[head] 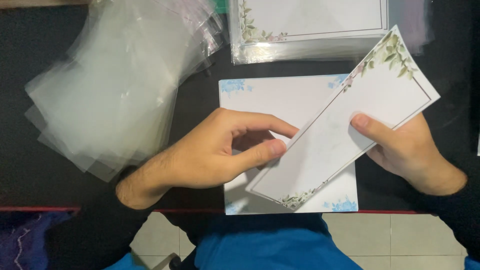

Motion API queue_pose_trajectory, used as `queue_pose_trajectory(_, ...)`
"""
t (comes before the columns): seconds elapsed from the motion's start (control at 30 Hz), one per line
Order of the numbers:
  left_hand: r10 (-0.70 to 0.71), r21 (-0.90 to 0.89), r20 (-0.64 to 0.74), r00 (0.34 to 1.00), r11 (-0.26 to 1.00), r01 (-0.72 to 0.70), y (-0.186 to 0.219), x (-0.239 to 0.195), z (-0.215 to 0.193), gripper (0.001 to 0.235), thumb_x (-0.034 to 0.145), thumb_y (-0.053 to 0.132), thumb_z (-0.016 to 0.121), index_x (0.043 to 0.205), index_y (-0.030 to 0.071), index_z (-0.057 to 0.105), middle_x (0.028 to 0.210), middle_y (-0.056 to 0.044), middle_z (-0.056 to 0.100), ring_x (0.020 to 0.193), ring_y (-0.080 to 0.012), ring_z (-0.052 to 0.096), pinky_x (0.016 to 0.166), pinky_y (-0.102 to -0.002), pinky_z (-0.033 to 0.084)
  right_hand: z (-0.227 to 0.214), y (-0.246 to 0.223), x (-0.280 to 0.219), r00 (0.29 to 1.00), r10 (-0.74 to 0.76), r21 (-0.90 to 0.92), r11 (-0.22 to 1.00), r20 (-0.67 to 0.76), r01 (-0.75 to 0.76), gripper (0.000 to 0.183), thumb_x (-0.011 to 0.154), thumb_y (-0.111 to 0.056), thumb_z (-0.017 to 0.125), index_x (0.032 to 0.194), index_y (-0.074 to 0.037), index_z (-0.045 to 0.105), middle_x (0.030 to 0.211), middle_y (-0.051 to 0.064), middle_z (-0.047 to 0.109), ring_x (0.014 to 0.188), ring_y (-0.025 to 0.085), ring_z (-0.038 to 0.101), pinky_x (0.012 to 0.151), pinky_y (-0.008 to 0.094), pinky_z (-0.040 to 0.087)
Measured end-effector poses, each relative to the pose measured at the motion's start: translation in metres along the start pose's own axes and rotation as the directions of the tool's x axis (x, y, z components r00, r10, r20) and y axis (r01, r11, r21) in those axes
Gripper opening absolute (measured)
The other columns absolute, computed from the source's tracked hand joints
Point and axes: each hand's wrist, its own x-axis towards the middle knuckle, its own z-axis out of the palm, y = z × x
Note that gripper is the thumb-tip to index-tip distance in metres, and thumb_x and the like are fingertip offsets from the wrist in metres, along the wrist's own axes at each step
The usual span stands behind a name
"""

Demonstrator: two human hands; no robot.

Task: Folding printed cards and inserting them into clear plastic sleeves

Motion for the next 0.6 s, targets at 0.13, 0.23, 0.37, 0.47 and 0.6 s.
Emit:
queue_pose_trajectory(0.13,-0.044,0.014,0.015,0.999,0.999,0.044,-0.004,0.004,0.004,0.037,0.097,0.03,0.06,0.127,0.01,0.068,0.1,-0.002,0.08,0.087,-0.0082,0.076,0.076,-0.02,0.062,-0.007,0.008,0.002,0.991,-0.076,-0.042,0.996,0.108,0.081,0.064,0.084,-0.008,0.067,0.144,0.0,0.046,0.132,0.016,0.062,0.121,0.028,0.065,0.1,0.039,0.056)
queue_pose_trajectory(0.23,0.059,-0.055,0.084,0.995,0.997,-0.054,-0.011,0.006,0.005,0.035,0.1,0.023,0.062,0.131,0.008,0.065,0.124,-0.005,0.074,0.104,-0.0135,0.073,0.086,-0.024,0.065,-0.01,0.014,0.002,0.981,-0.114,0.006,0.993,0.156,0.114,0.062,0.08,-0.015,0.077,0.136,0.002,0.055,0.126,0.017,0.069,0.113,0.029,0.071,0.092,0.039,0.063)
queue_pose_trajectory(0.37,-0.019,-0.112,0.129,0.991,0.993,0.034,-0.015,0.007,0.007,0.043,0.093,0.028,0.069,0.132,0.011,0.065,0.103,-0.005,0.072,0.081,-0.0071,0.066,0.074,-0.021,0.059,-0.016,0.024,0.002,0.977,-0.112,0.098,0.991,0.184,0.095,0.06,0.078,-0.021,0.082,0.126,0.008,0.061,0.124,0.019,0.071,0.114,0.032,0.071,0.096,0.044,0.062)
queue_pose_trajectory(0.47,-0.036,-0.095,0.166,0.985,0.994,0.052,-0.015,0.009,0.007,0.049,0.089,0.031,0.072,0.134,0.013,0.064,0.101,-0.007,0.072,0.08,-0.0079,0.068,0.075,-0.021,0.061,-0.017,0.025,0.002,0.958,-0.133,0.112,0.988,0.252,0.108,0.057,0.079,-0.027,0.085,0.12,0.009,0.066,0.121,0.02,0.073,0.111,0.032,0.074,0.093,0.042,0.065)
queue_pose_trajectory(0.6,-0.034,-0.155,0.206,0.978,0.986,0.066,-0.009,0.01,0.007,0.049,0.092,0.026,0.068,0.137,0.009,0.058,0.102,-0.011,0.071,0.074,-0.0166,0.078,0.072,-0.025,0.069,-0.019,0.034,0.001,0.955,-0.117,0.094,0.991,0.274,0.095,0.047,0.083,-0.033,0.087,0.104,0.006,0.07,0.093,0.009,0.075,0.087,0.018,0.072,0.075,0.031,0.061)
